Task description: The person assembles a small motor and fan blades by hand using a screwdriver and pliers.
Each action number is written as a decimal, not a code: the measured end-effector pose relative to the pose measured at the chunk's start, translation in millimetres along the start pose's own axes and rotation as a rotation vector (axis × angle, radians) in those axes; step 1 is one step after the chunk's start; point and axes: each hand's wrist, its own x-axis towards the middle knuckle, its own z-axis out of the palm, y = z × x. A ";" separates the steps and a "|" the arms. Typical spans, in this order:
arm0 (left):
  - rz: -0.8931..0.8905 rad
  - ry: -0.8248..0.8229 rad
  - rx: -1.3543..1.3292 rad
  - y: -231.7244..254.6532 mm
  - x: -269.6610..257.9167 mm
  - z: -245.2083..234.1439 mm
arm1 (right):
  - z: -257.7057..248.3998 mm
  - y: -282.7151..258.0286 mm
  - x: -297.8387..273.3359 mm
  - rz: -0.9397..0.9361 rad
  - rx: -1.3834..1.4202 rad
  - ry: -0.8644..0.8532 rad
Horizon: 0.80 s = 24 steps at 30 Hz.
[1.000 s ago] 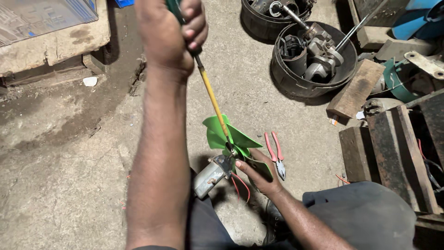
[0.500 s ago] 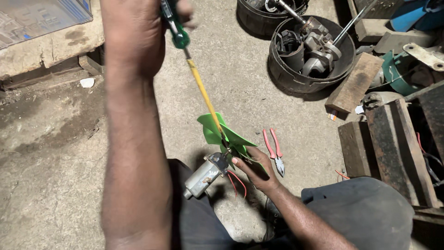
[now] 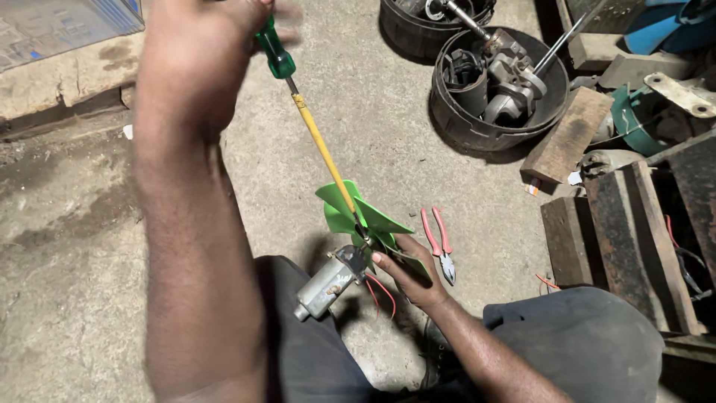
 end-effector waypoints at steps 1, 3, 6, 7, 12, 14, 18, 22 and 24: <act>-0.002 -0.010 -0.027 -3.6 2.9 2.9 | 1.2 -1.8 -1.4 0.003 0.000 -0.003; 0.032 0.274 0.424 -14.4 22.9 16.8 | 2.4 -5.7 1.7 0.000 -0.036 -0.021; 0.137 0.246 0.760 -12.1 9.9 17.4 | 3.9 -4.5 4.0 0.021 -0.039 -0.028; 0.182 0.126 0.735 -7.5 6.9 13.7 | 4.3 -3.1 2.1 0.025 -0.039 -0.031; 0.015 -0.023 0.247 8.4 6.7 23.2 | 0.3 0.9 3.6 0.031 0.064 -0.056; -0.089 0.049 0.501 10.9 9.2 41.0 | 1.3 0.1 1.9 0.021 0.062 -0.046; -0.094 -0.029 0.598 9.7 9.7 39.4 | -4.3 2.0 6.6 0.016 0.079 -0.001; -0.282 0.396 0.114 -42.7 -14.8 -74.7 | -28.8 9.3 9.7 0.058 -0.065 0.051; -0.256 0.479 0.028 -122.2 -46.5 -135.4 | -43.4 13.1 11.3 -0.083 0.012 0.042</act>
